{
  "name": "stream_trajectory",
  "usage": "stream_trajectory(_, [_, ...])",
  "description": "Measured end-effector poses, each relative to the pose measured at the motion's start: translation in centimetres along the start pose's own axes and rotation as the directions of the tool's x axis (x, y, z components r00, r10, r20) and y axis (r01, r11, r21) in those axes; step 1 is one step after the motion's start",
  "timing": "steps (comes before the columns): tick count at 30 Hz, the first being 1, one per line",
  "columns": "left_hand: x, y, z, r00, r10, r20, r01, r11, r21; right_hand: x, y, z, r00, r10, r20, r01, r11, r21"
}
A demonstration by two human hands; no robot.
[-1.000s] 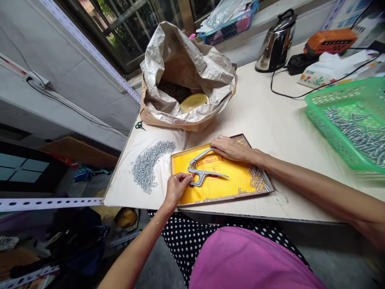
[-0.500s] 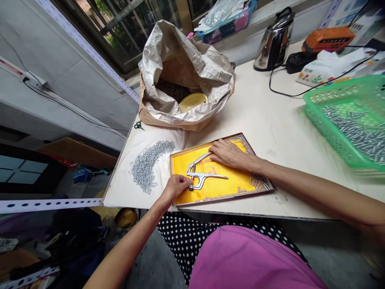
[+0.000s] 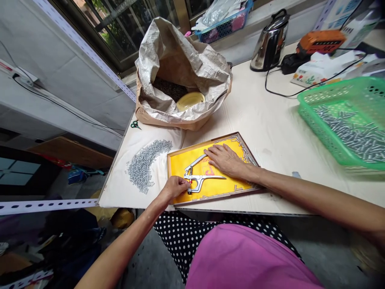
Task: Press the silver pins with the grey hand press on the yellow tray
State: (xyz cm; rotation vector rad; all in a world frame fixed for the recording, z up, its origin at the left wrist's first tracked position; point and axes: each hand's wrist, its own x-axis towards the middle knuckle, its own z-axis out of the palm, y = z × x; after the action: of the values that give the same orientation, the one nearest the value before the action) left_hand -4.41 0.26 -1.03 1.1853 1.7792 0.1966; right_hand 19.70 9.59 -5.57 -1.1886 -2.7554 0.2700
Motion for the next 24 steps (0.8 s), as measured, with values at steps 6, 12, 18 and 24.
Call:
stream_trajectory(6, [-0.4,0.4,0.2,1.0,-0.013,-0.008,0.014,0.997,0.074,1.9,0.4,-1.7,1.0,-0.002,0.017,0.002,1.0,-0.03])
stream_trajectory(12, [-0.5,0.2,0.7,1.0,-0.008,0.018,0.005,0.992,0.124,2.1,0.6,-1.2,0.993,-0.074,-0.087,0.071,0.997,-0.036])
stream_trajectory(18, [-0.6,0.5,1.4,1.0,-0.018,-0.006,0.019,0.977,0.213,2.1,0.5,-1.0,0.981,-0.132,-0.145,0.121,0.989,-0.083])
stream_trajectory(24, [-0.8,0.0,2.0,1.0,-0.015,-0.027,0.019,0.99,0.143,1.9,0.8,-1.3,0.988,-0.119,-0.094,0.115,0.992,-0.046])
